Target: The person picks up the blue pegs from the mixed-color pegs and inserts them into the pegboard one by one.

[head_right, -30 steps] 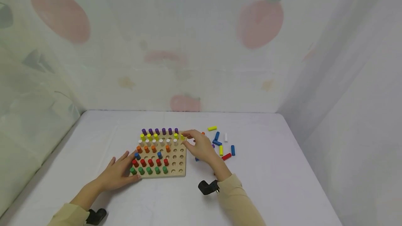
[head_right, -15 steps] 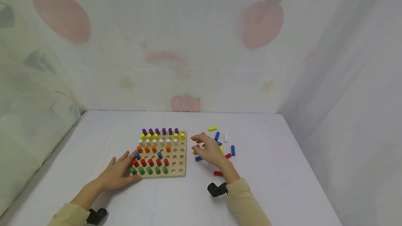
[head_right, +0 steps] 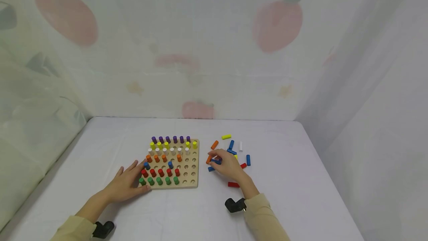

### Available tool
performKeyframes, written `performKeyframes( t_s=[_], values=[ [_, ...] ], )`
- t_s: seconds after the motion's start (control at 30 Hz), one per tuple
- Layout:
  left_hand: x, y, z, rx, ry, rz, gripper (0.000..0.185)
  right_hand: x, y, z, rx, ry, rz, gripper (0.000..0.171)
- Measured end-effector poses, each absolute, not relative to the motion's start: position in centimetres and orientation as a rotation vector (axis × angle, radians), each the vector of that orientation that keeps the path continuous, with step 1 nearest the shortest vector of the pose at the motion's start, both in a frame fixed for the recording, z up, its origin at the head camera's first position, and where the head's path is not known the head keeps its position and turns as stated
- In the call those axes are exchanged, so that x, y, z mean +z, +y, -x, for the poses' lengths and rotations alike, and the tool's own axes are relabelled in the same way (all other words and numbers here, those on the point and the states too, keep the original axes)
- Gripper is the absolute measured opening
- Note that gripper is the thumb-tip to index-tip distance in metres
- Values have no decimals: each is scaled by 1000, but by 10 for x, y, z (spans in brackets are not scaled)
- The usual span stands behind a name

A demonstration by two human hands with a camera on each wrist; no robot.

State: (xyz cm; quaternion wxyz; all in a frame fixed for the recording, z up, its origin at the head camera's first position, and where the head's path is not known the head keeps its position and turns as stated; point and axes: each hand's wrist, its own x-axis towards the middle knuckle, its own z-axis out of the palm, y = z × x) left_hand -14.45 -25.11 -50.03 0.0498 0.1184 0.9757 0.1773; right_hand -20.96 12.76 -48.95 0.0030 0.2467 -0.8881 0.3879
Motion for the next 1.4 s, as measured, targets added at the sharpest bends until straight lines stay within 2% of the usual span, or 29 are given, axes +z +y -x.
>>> performKeyframes(
  t_s=[1.4],
  values=[
    [-503, -251, 145, 554, 2976, -359, 101, -505, 135, 203, 922, -2932, -808, 26]
  ],
)
